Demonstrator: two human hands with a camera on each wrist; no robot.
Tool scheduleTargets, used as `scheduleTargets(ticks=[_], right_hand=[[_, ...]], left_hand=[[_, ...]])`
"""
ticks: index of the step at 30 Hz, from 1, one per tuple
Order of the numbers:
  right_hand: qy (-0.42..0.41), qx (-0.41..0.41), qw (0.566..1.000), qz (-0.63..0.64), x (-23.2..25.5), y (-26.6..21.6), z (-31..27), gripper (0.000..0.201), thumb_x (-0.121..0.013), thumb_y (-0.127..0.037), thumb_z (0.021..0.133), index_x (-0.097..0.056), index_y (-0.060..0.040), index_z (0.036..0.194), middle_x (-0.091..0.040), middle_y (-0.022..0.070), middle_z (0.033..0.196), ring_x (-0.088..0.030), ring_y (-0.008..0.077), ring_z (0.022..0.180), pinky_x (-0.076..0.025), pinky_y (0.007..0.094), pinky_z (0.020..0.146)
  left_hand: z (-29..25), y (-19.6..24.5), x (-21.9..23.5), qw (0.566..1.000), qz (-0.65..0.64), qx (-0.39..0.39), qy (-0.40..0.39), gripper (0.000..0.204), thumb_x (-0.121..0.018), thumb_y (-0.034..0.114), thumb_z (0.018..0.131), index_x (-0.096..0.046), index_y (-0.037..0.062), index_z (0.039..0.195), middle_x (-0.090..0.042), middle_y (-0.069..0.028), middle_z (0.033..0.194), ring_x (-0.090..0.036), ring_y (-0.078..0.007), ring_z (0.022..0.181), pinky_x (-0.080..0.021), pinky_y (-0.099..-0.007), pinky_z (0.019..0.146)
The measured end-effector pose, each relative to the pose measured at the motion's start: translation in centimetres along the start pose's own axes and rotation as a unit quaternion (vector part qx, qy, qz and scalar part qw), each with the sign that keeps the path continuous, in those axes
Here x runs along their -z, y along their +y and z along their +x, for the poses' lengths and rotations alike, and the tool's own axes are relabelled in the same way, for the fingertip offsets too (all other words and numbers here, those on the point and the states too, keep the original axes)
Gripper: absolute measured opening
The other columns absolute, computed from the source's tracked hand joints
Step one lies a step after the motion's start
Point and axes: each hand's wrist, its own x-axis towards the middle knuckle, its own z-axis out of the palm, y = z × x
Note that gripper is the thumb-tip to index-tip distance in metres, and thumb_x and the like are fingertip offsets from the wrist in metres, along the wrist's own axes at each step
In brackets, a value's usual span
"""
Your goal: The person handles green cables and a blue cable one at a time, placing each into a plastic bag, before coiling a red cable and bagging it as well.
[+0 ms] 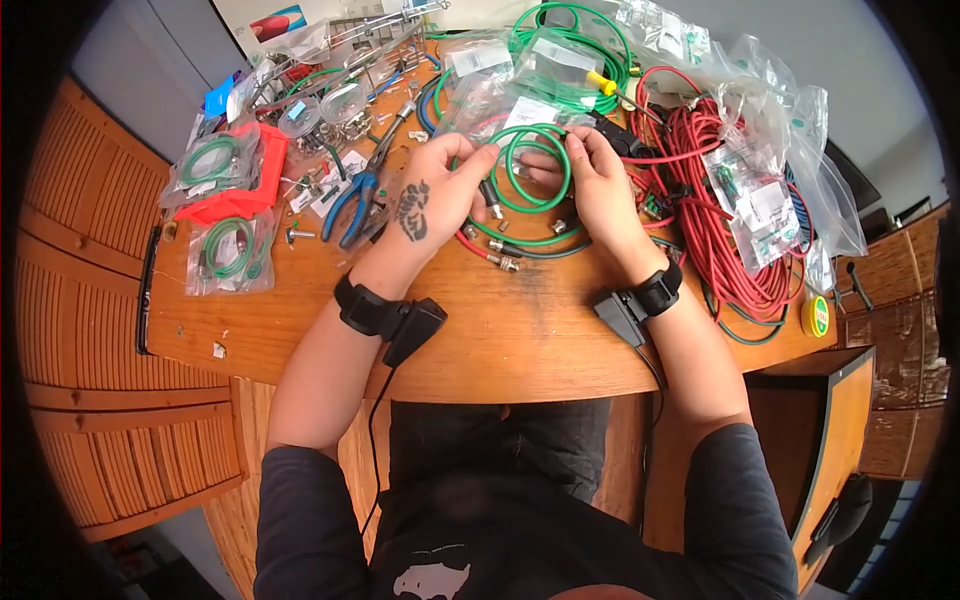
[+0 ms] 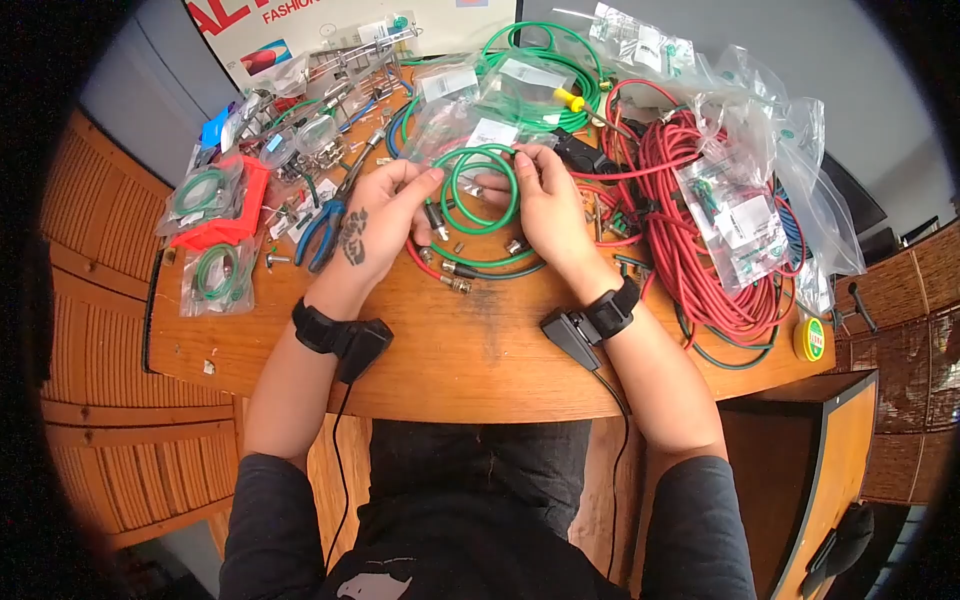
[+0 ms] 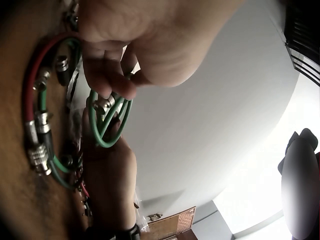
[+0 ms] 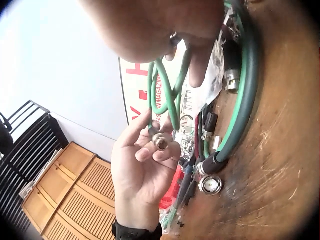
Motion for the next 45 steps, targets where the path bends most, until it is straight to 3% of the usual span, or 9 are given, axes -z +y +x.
scheduleTargets(ticks=[10,12,20,23,28,35,38,40,45], right_hand=[[0.054,0.083,0.988,-0.117,-0.9,-1.5,-0.9,0.025,-0.041,-0.017,0.105,-0.047,0.0036,0.117,-0.063,0.0180,0.112,-0.070,0.0251,0.096,-0.059,0.0311,0.082],[0.089,0.161,0.979,-0.084,-1.4,-1.4,-1.0,0.021,-0.043,-0.012,0.104,-0.048,0.0051,0.116,-0.066,0.0185,0.106,-0.071,0.0251,0.093,-0.060,0.0292,0.076],[0.043,0.154,0.987,-0.033,-2.2,-1.4,-1.7,0.021,-0.037,-0.015,0.106,-0.038,0.0011,0.120,-0.065,0.0201,0.109,-0.070,0.0240,0.096,-0.058,0.0303,0.079],[0.023,0.153,0.986,-0.069,-1.9,-1.0,-1.5,0.021,-0.035,-0.016,0.106,-0.037,0.0005,0.120,-0.066,0.0204,0.109,-0.069,0.0244,0.097,-0.055,0.0309,0.083],[-0.063,0.115,0.986,-0.101,-1.3,0.0,-1.1,0.022,-0.033,-0.018,0.107,-0.035,0.0006,0.119,-0.065,0.0202,0.114,-0.065,0.0219,0.106,-0.050,0.0325,0.090],[-0.045,0.013,0.994,-0.094,-0.9,-0.8,-1.3,0.036,-0.040,-0.024,0.106,-0.041,0.0009,0.132,-0.066,0.0103,0.109,-0.062,0.0153,0.101,-0.050,0.0275,0.086],[-0.093,0.010,0.990,-0.103,0.2,0.2,-0.5,0.033,-0.051,-0.023,0.102,-0.056,0.0005,0.125,-0.066,0.0077,0.104,-0.062,0.0126,0.097,-0.049,0.0258,0.081],[-0.073,0.207,0.921,-0.322,0.6,0.0,0.0,0.024,-0.060,-0.018,0.097,-0.066,0.0022,0.108,-0.066,0.0088,0.101,-0.063,0.0118,0.088,-0.050,0.0256,0.075],[-0.062,0.094,0.956,-0.269,0.0,-0.9,-1.0,0.019,-0.064,-0.012,0.094,-0.066,0.0045,0.102,-0.068,0.0097,0.094,-0.065,0.0129,0.077,-0.051,0.0254,0.068]], left_hand=[[-0.6,-0.2,-0.9,0.964,-0.221,0.124,-0.077,0.012,-0.063,0.012,0.093,-0.058,0.0016,0.090,-0.067,-0.0095,0.090,-0.065,-0.0192,0.064,-0.055,-0.0345,0.063],[-0.6,-0.8,-1.2,0.958,-0.249,0.119,-0.080,0.012,-0.063,0.012,0.093,-0.058,0.0015,0.091,-0.067,-0.0101,0.091,-0.066,-0.0194,0.066,-0.055,-0.0352,0.065],[-0.9,-0.3,-1.9,0.953,-0.296,0.068,-0.026,0.013,-0.060,0.008,0.091,-0.058,-0.0030,0.098,-0.066,-0.0126,0.088,-0.068,-0.0229,0.069,-0.057,-0.0371,0.067],[-0.5,-0.4,-1.4,0.955,-0.272,0.070,-0.090,0.011,-0.056,0.007,0.093,-0.058,-0.0005,0.100,-0.067,-0.0101,0.093,-0.065,-0.0190,0.066,-0.056,-0.0351,0.066],[-0.5,-0.6,-1.2,0.969,-0.244,0.042,0.018,0.015,-0.058,0.010,0.094,-0.059,-0.0013,0.104,-0.066,-0.0081,0.092,-0.061,-0.0158,0.061,-0.054,-0.0325,0.061],[0.1,-0.9,-0.5,0.983,-0.177,-0.035,0.028,0.022,-0.065,0.018,0.094,-0.059,-0.0014,0.102,-0.063,-0.0058,0.086,-0.057,-0.0116,0.056,-0.045,-0.0241,0.050],[0.2,-0.7,-0.1,0.991,-0.096,-0.068,0.069,0.022,-0.065,0.018,0.094,-0.060,-0.0014,0.102,-0.062,-0.0048,0.084,-0.053,-0.0091,0.053,-0.040,-0.0225,0.047],[0.3,-0.4,0.3,0.993,-0.022,-0.070,0.096,0.025,-0.066,0.019,0.094,-0.063,-0.0040,0.103,-0.057,-0.0033,0.085,-0.051,-0.0076,0.052,-0.037,-0.0221,0.045],[0.4,-0.6,0.0,0.978,0.055,-0.170,0.108,0.029,-0.063,0.018,0.096,-0.063,-0.0086,0.107,-0.050,-0.0041,0.096,-0.051,-0.0076,0.051,-0.037,-0.0224,0.046]])
